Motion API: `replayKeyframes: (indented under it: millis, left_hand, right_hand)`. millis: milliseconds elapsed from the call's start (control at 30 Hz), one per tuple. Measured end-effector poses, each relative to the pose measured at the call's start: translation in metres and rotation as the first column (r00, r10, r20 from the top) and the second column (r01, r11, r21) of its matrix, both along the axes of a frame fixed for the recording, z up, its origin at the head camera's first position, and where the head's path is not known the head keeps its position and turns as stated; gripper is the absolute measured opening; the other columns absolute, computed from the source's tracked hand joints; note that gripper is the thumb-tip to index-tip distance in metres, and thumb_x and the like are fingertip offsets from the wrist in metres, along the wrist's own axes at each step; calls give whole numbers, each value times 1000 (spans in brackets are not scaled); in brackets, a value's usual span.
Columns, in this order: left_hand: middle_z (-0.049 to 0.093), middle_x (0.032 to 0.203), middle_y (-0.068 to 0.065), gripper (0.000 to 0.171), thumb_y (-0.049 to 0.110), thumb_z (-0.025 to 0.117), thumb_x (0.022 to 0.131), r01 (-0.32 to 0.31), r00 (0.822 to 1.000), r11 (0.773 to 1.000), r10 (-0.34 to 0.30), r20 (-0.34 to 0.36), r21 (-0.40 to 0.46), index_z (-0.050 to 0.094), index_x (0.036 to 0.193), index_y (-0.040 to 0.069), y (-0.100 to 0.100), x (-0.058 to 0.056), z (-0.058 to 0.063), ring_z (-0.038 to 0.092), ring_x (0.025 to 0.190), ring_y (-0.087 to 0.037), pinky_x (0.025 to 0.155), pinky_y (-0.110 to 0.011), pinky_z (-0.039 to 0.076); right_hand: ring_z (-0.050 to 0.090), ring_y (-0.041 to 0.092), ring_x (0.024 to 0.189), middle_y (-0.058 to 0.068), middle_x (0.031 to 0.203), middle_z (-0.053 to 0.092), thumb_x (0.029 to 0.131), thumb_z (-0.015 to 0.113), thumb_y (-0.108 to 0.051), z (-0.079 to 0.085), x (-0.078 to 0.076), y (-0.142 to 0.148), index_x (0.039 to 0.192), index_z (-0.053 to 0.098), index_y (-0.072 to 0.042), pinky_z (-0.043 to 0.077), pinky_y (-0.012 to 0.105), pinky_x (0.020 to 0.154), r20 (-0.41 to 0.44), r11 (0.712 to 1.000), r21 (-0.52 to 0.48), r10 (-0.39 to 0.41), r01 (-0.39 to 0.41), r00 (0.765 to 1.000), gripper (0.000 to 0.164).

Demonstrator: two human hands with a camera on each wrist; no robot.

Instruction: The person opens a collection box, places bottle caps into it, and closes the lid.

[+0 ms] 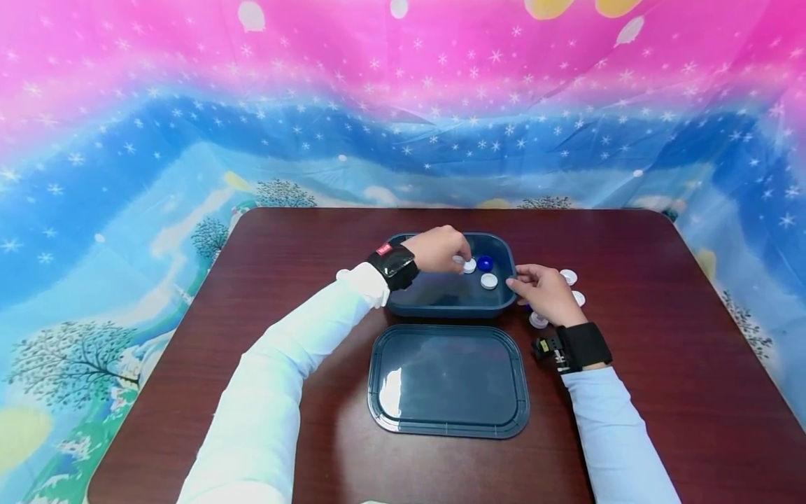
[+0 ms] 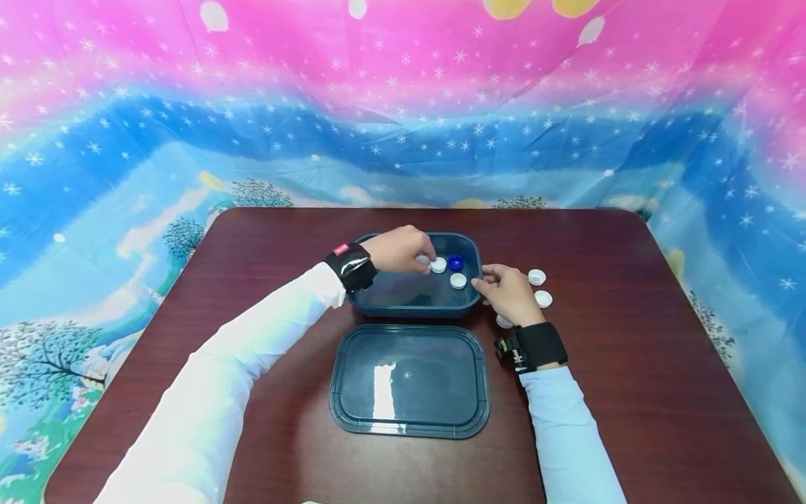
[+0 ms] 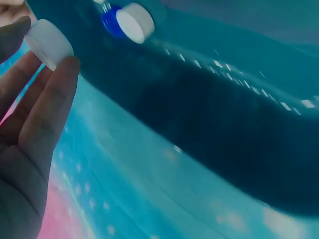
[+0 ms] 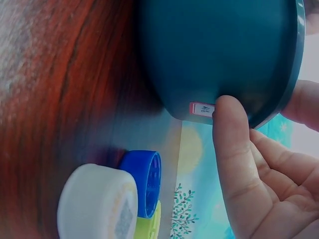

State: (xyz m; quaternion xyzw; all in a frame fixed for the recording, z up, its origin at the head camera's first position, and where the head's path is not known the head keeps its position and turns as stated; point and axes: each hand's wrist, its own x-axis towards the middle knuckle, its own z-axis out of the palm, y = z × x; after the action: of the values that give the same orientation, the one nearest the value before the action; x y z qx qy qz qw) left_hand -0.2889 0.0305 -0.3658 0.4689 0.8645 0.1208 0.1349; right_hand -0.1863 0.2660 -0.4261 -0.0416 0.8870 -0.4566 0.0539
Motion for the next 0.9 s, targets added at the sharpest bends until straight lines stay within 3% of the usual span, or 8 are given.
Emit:
replayKeyframes:
  millis: [133, 367, 567, 633, 800, 900]
  left_hand:
    - [67, 96, 2, 17, 15, 69, 91, 50, 998, 999, -49, 41, -4, 75, 104, 7, 17, 3, -7, 58, 82, -11, 75, -22, 47]
    - [68, 102, 1, 20, 14, 69, 91, 107, 992, 993, -104, 75, -42, 74, 110, 7, 37, 10, -17, 61, 89, -8, 82, -21, 48]
    - [66, 94, 5, 13, 11, 65, 93, 175, 980, 983, -167, 112, -60, 75, 102, 8, 51, 13, -24, 58, 81, -6, 75, -20, 47]
    - [59, 82, 5, 10, 8, 63, 93, 194, 976, 979, -186, 118, -67, 72, 92, 9, 56, 13, -28, 51, 71, -7, 66, -19, 42]
    - [26, 63, 2, 29, 0, 57, 90, 221, 969, 974, -213, 122, -55, 46, 65, 11, 65, 12, -35, 22, 55, -12, 54, -23, 20]
    - [23, 61, 3, 34, -1, 58, 88, 219, 971, 974, -211, 115, -61, 41, 63, 13, 67, 12, -38, 19, 53, -10, 54, -22, 19]
  right_hand:
    - [68, 33, 89, 27, 121, 60, 101, 55, -23, 0, 0, 0, 140, 44, 7, 55, 45, 81, 3, 1000, 5, -7, 7, 1000, 51]
    - [67, 34, 92, 28, 122, 58, 101, 54, -24, 2, 1, 0, 142, 42, 7, 55, 44, 82, 1, 1000, -3, 7, -7, 1000, 52]
    - [67, 33, 90, 27, 124, 57, 101, 54, -25, 0, 1, 1, 142, 42, 6, 55, 43, 82, -4, 1000, 14, 9, -9, 1000, 53]
    - [68, 32, 89, 26, 121, 59, 101, 54, -26, 0, 0, 2, 142, 43, 6, 55, 42, 81, -9, 1000, 19, 10, -10, 1000, 53]
    - [68, 31, 87, 24, 116, 62, 101, 54, -27, 0, 0, 2, 140, 46, 5, 55, 42, 81, -11, 1000, 22, 10, -10, 1000, 51]
    - [68, 31, 88, 23, 116, 62, 101, 54, -26, 1, 0, 2, 140, 46, 5, 55, 42, 81, -7, 1000, 25, 9, -9, 1000, 50]
